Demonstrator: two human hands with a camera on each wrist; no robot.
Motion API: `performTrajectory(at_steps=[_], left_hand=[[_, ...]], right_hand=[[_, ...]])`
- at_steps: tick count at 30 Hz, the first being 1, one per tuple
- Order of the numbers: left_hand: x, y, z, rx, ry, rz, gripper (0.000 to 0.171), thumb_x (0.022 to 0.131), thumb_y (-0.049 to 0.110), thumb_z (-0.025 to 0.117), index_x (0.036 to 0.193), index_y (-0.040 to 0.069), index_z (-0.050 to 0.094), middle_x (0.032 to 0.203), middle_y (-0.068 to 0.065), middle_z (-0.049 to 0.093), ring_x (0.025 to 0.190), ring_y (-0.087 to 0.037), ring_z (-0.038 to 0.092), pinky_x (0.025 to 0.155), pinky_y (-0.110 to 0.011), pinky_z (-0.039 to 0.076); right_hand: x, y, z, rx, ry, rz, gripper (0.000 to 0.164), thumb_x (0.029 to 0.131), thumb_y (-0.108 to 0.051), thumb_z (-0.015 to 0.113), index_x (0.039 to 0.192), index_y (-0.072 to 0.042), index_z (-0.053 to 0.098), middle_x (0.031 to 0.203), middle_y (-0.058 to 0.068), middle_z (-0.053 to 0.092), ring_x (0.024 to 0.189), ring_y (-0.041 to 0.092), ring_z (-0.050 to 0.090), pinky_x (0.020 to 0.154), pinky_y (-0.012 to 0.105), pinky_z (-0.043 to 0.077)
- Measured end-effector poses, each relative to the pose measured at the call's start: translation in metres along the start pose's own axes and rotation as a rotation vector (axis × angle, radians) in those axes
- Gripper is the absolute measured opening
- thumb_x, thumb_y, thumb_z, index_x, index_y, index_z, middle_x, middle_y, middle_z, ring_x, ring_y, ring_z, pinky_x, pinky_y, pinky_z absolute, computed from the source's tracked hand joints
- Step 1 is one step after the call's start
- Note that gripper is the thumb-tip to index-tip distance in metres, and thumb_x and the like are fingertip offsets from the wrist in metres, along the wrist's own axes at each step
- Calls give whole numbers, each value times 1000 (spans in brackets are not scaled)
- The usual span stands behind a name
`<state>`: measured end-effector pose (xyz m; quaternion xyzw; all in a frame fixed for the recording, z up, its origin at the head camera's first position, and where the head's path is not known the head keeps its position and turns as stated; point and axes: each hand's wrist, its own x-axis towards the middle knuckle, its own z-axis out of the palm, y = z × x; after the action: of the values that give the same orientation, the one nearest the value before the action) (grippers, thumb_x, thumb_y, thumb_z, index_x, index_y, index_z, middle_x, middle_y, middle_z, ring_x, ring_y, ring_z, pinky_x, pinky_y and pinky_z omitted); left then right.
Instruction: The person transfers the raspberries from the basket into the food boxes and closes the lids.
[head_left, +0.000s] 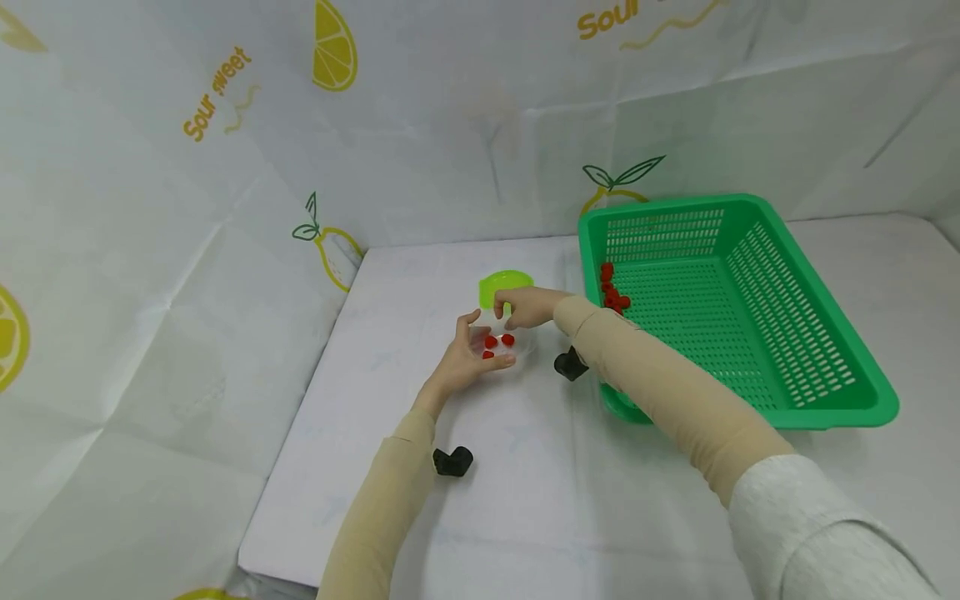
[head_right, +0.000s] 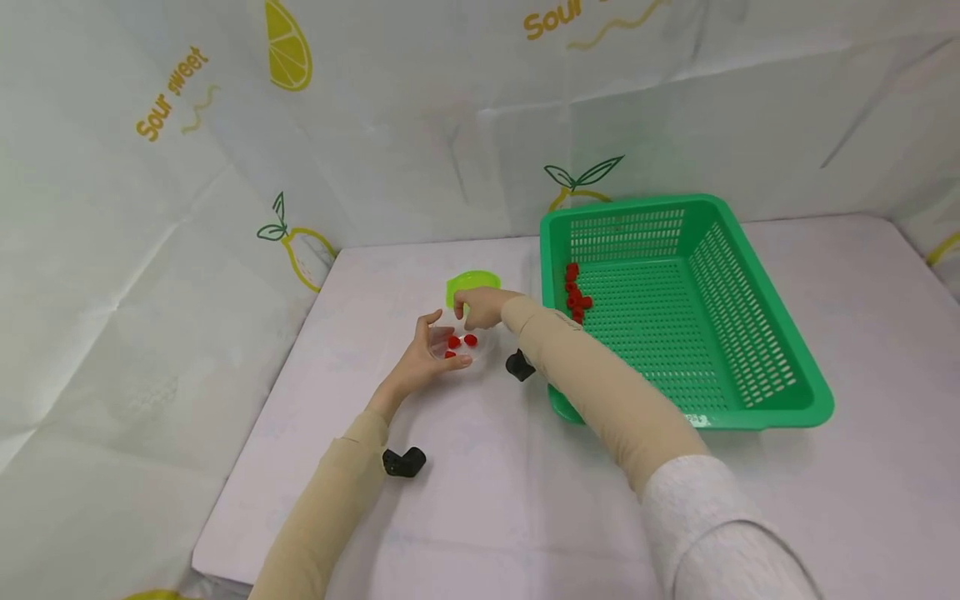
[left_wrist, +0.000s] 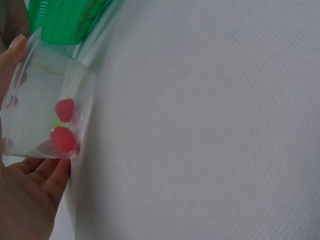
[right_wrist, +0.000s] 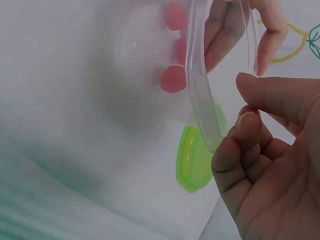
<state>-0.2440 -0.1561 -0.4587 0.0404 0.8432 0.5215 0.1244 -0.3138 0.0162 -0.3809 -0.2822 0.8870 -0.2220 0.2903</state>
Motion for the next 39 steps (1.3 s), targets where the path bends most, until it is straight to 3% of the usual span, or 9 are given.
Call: performTrajectory(at_steps=[4, 10, 16, 24, 29, 32, 39], left_hand=[[-2, 1, -1, 1, 2, -2, 105, 68, 47, 79, 145, 24, 12, 143, -4, 41, 135, -22, 39, 110, -44, 35], [-1, 1, -2, -2, 4, -3, 104, 69, 47, 79, 145, 25, 12, 143, -3, 41, 134, -22, 40, 109, -44, 36], [1, -1, 0, -14, 4, -4, 104, 69, 46, 79, 145, 24, 12, 142, -4, 42, 133, -22, 41, 109, -44, 36], [2, -6, 1, -25, 15, -14, 106, 67, 49, 79, 145, 24, 12, 142, -4, 42, 134, -21, 40, 110, -43, 35], [2, -9, 1, -42, 15, -28, 105, 66, 50, 80, 144, 28, 13, 142, -1, 42, 135, -20, 39, 111, -42, 33], [3, -9, 1, -42, 9, -25, 106, 66, 50, 80, 145, 27, 13, 141, 0, 43, 135, -20, 39, 111, -42, 33], [2, -7, 0, -25, 5, -14, 110, 64, 53, 80, 146, 26, 12, 142, 0, 42, 135, -19, 39, 111, -42, 34]], right_hand=[[-4, 2, -2, 38, -23, -6, 27, 92, -13, 55, 117, -7, 49, 91, 6, 51, 70, 16, 47, 65, 23, 42], [-12, 0, -11, 62, -23, -41, 30, 93, -17, 54, 121, -10, 49, 102, 10, 55, 80, 21, 52, 72, 29, 48], [-26, 2, -21, 75, -7, -65, 25, 93, -21, 54, 117, -13, 51, 93, 8, 57, 74, 19, 50, 66, 26, 45], [-46, 12, -27, 146, 22, -96, 27, 93, -23, 54, 115, -7, 53, 79, 3, 52, 68, 17, 47, 64, 25, 43], [-63, 26, -31, 230, 86, -96, 26, 94, -29, 55, 114, -12, 55, 76, 3, 50, 68, 20, 45, 64, 28, 41], [-76, 37, -34, 273, 151, -95, 25, 93, -32, 55, 111, -16, 57, 80, 2, 53, 77, 20, 46, 68, 31, 41], [-99, 70, -36, 416, 283, -79, 28, 92, -39, 56, 109, -17, 58, 63, 1, 38, 54, 15, 33, 62, 34, 39]])
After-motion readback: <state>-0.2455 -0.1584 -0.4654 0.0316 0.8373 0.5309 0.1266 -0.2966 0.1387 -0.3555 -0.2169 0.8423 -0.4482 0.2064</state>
